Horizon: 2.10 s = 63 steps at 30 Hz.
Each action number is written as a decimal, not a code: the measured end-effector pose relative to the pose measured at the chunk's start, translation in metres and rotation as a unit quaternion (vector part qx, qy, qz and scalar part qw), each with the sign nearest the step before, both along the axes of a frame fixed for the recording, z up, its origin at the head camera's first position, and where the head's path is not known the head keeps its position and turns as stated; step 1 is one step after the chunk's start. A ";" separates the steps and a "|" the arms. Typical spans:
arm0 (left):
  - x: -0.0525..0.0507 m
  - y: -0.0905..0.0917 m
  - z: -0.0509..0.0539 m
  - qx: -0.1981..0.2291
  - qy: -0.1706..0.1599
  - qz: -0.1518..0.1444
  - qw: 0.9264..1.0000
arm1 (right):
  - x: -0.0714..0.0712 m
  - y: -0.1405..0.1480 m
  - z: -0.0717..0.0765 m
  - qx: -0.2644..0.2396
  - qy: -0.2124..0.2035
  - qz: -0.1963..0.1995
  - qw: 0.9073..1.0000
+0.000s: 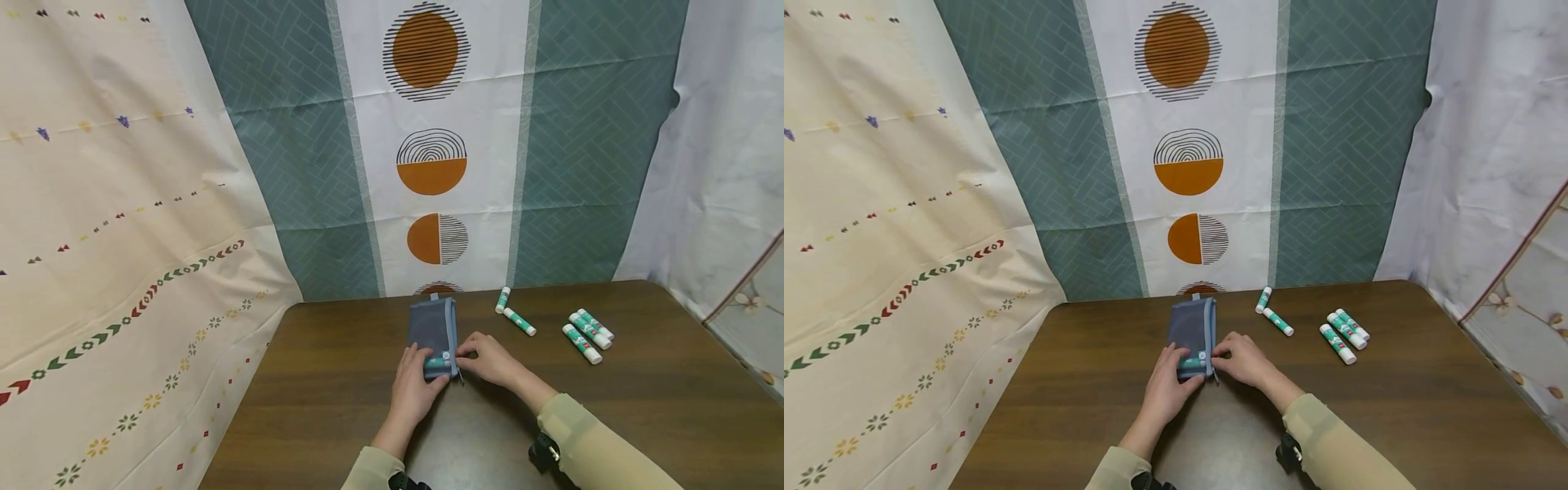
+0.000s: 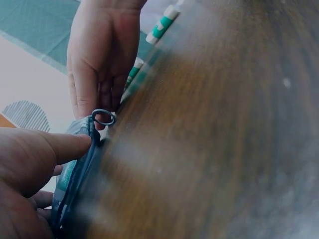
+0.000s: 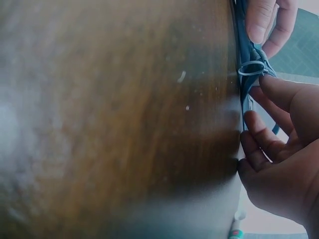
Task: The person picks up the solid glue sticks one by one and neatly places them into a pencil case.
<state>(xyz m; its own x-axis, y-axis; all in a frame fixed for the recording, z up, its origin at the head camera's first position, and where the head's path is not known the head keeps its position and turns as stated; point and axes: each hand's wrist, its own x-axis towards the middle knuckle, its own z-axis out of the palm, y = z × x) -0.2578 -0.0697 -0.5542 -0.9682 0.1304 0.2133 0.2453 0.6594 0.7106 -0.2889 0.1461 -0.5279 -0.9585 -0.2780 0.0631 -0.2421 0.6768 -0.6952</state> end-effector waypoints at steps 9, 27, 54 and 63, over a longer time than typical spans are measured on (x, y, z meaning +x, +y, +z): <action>0.002 0.005 0.006 -0.026 0.027 0.008 0.999 | -0.001 0.004 0.001 0.003 0.018 0.025 1.000; 0.001 0.036 0.013 -0.135 0.012 0.050 0.989 | 0.005 0.041 0.004 0.042 0.081 -0.026 0.995; 0.000 0.034 0.003 -0.071 0.031 0.075 0.994 | -0.002 0.107 0.001 0.144 0.125 -0.140 0.972; 0.000 0.033 0.001 -0.057 0.047 0.079 0.994 | -0.006 0.113 0.001 0.151 0.121 -0.155 0.969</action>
<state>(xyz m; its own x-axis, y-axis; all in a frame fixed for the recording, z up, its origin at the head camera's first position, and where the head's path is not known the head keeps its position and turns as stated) -0.2576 -0.0365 -0.5535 -0.9549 0.0059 0.2970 0.1939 0.7697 0.6082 -0.2953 0.2591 -0.5267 -0.9662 -0.0195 0.2569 -0.1255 0.9066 -0.4030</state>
